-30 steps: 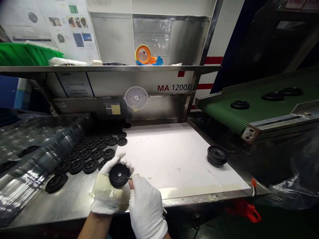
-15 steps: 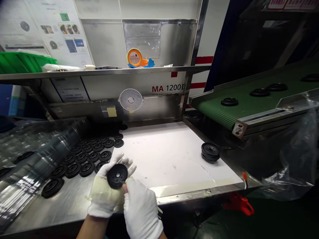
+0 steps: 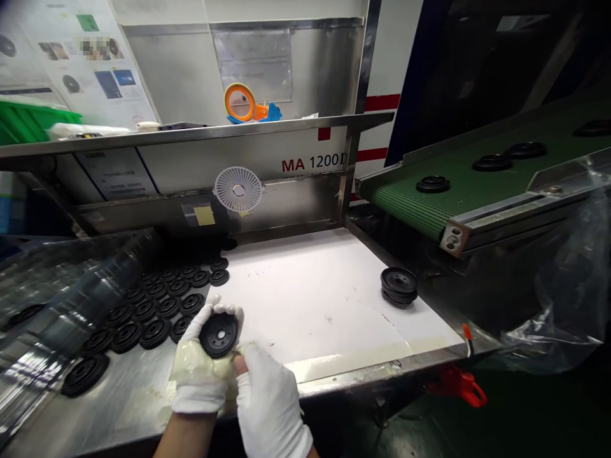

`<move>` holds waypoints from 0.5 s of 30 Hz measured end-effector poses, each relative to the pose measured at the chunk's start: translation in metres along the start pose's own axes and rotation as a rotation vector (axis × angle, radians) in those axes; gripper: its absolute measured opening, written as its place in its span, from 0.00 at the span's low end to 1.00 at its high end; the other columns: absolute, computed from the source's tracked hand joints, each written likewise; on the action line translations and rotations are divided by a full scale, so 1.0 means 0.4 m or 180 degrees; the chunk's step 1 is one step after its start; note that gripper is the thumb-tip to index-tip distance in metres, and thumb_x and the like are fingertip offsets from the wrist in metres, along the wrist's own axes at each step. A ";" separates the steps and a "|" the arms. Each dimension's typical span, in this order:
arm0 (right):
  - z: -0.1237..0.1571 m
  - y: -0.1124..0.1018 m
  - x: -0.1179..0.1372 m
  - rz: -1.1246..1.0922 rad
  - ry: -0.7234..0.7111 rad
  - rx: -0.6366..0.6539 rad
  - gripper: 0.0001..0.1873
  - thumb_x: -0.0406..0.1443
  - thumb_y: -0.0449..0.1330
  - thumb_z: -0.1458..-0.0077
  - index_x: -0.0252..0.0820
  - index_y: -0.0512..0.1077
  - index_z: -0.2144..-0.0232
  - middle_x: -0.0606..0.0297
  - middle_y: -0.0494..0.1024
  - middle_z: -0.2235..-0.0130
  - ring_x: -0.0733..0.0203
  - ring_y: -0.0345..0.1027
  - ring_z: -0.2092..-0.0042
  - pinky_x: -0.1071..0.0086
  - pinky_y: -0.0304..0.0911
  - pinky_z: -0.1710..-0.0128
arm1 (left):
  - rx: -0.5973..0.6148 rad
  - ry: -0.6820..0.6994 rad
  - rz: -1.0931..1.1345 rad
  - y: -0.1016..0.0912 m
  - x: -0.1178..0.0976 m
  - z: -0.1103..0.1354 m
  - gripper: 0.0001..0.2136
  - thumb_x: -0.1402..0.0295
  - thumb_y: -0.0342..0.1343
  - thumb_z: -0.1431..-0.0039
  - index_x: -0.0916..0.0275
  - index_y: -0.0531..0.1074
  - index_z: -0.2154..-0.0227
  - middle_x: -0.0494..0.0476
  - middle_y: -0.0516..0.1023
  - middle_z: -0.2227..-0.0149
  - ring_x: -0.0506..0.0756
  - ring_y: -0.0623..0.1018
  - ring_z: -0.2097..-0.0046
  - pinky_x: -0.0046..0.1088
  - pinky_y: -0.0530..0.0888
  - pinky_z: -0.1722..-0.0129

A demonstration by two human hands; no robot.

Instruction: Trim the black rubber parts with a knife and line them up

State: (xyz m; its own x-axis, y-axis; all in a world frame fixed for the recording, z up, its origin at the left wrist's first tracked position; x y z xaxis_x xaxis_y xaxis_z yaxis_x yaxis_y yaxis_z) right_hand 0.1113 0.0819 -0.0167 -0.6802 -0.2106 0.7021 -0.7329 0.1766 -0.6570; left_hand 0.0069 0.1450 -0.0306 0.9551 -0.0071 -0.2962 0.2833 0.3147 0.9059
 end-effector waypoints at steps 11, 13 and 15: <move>-0.080 -0.170 -0.181 0.0411 0.0609 -0.0280 0.23 0.46 0.63 0.51 0.51 0.65 0.53 0.71 0.72 0.68 0.60 0.69 0.67 0.68 0.62 0.66 | -0.0264 -0.0121 -0.0211 0.030 0.073 -0.042 0.07 0.78 0.55 0.48 0.66 0.73 0.65 0.54 0.75 0.71 0.53 0.76 0.65 0.41 0.74 0.55; -0.082 -0.204 -0.210 0.0522 0.0643 -0.0347 0.35 0.45 0.64 0.54 0.48 0.59 0.44 0.66 0.74 0.61 0.57 0.71 0.62 0.65 0.65 0.62 | -0.0334 -0.0174 -0.0267 0.034 0.096 -0.043 0.08 0.78 0.55 0.48 0.65 0.73 0.65 0.55 0.76 0.70 0.54 0.77 0.64 0.42 0.74 0.55; -0.076 -0.230 -0.237 0.0506 0.0673 -0.0382 0.37 0.46 0.60 0.49 0.46 0.55 0.40 0.61 0.73 0.54 0.55 0.71 0.57 0.63 0.67 0.59 | -0.0425 -0.0286 -0.0274 0.034 0.120 -0.041 0.08 0.78 0.54 0.47 0.64 0.73 0.65 0.56 0.77 0.68 0.55 0.77 0.62 0.44 0.74 0.55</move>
State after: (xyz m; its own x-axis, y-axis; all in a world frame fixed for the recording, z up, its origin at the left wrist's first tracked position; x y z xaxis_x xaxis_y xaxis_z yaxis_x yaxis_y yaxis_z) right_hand 0.2428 0.1147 -0.0143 -0.7653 0.0317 0.6428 -0.6047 0.3065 -0.7351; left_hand 0.0551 0.1647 -0.0373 0.9334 -0.1222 -0.3374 0.3561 0.4325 0.8284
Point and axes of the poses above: each hand's wrist, its own z-axis away from the middle knuckle, its own y-axis out of the palm, x = y × z, the point moved 8 cm from there along -z, towards the middle knuckle
